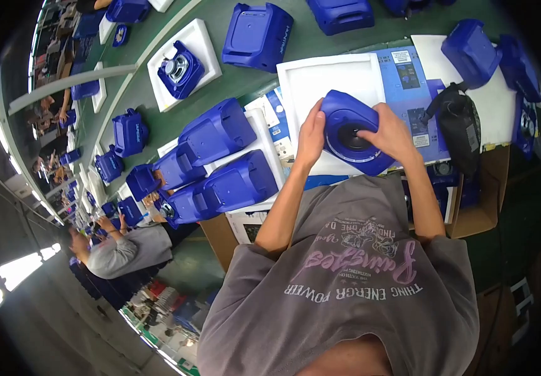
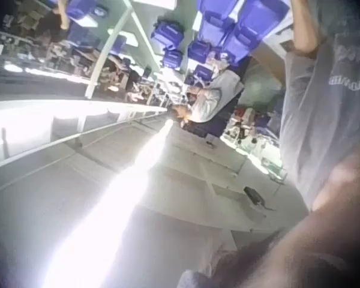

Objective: The person assembles speakers into plastic housings by hand on an industrial assembly line.

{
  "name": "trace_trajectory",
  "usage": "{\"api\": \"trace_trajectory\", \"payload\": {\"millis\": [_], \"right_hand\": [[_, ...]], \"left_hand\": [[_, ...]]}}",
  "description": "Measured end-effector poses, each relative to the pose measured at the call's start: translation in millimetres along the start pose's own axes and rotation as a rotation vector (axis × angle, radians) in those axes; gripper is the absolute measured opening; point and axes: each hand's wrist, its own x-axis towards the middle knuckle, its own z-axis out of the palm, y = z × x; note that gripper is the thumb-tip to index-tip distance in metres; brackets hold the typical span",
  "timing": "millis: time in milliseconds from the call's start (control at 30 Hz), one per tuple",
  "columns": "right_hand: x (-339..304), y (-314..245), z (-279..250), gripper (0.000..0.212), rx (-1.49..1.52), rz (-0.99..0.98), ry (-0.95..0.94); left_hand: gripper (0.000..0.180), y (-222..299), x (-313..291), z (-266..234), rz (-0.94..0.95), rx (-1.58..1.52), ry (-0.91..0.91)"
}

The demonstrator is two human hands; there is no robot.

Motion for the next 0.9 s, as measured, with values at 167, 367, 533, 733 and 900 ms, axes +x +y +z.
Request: {"api": "trace_trajectory", "payload": {"millis": [167, 367, 533, 733, 900], "right_hand": [[-16, 57, 11, 0.039, 0.446, -0.022, 0.181], [-40, 51, 24, 0.025, 1.019, 0.008, 0.383], [-27, 21, 23, 0.045, 1.441, 0.317, 0.646], [-7, 48, 10, 0.05, 1.795, 0.442, 0.412], [-11, 57, 17, 0.051, 1.81, 0.458, 0.33]], "left_hand": [[0.044, 44, -17, 8, 0.347, 0.438, -0.156], [0.049, 69, -39, 50, 0.471, 0.355, 0.27], [0.068, 78, -57, 81, 0.486, 0.738, 0.164], [0.065, 59, -127, 78, 0.435, 0.542, -0.125], [0.053, 19, -142, 31, 0.449, 0.525, -0.556]]}}
